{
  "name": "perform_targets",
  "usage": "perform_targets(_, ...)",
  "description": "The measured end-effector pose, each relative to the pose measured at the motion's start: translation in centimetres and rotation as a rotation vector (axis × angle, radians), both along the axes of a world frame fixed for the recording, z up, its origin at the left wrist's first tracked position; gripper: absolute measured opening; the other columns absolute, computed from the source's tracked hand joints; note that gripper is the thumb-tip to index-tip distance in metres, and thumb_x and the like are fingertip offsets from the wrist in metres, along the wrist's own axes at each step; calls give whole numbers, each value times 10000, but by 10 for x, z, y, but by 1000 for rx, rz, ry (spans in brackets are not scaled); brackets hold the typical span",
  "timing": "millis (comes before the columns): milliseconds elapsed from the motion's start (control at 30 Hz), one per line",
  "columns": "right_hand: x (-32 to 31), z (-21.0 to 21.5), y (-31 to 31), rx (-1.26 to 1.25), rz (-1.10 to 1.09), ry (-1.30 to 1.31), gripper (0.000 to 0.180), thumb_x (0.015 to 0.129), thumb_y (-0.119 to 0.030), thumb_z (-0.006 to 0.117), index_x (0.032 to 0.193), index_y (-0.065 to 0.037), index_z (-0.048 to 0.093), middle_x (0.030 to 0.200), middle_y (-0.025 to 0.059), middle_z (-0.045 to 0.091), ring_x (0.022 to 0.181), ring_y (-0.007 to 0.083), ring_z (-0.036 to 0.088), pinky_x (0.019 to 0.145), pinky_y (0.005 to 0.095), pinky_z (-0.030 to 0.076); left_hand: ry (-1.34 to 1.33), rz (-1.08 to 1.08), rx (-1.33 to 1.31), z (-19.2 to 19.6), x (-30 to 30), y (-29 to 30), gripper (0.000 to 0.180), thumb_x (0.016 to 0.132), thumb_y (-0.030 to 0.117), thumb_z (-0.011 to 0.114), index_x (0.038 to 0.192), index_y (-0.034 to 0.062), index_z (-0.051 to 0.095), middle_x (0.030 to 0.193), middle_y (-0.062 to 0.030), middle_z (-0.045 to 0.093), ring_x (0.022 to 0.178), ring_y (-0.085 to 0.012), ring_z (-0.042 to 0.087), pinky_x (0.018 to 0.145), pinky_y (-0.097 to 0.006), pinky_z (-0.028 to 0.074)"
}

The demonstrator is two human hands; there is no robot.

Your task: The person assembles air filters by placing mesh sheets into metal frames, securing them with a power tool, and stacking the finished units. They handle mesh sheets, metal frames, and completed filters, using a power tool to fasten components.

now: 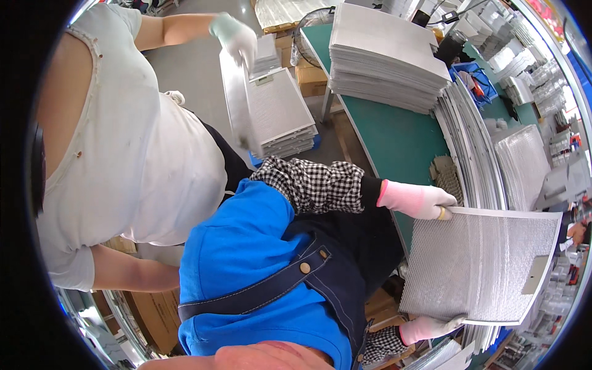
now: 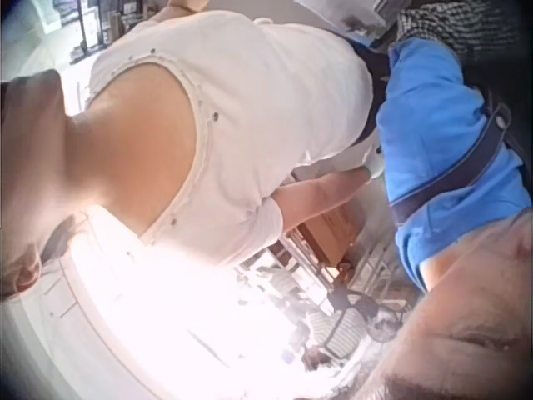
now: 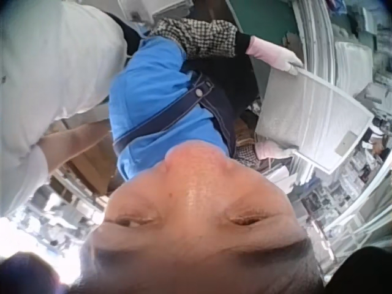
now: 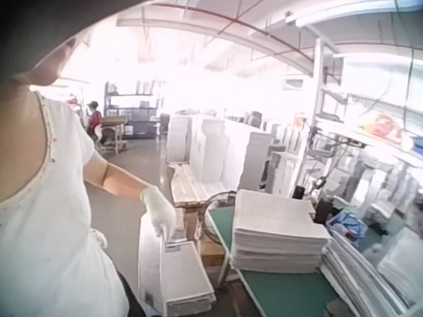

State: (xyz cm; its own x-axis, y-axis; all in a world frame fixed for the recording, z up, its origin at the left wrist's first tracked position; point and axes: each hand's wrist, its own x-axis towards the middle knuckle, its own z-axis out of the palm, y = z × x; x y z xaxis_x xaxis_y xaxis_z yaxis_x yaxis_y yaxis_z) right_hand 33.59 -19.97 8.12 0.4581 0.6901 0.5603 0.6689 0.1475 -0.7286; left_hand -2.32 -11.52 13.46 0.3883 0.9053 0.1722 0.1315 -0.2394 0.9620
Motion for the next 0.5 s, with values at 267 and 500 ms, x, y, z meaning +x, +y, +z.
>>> perform_targets(267,-5,18,-14,-7,-105,80,504,1068,-200,302,1508,16,419,1543,192,444,1429,325,421,1239,446,287,0,-110,81,1,2,-5,330,1013,239,589,1206,-28,616,1010,-172,663,990,-302,656,863,-397,501)
perform_targets(500,-13,41,-22,89,-60,255,501,1018,-86,384,1512,-26,441,1534,204,450,1406,325,450,1225,437,323,-41,293,585,-8,25,-9,256,900,204,730,1030,-2,654,901,-148,604,850,-363,650,744,-442,529)
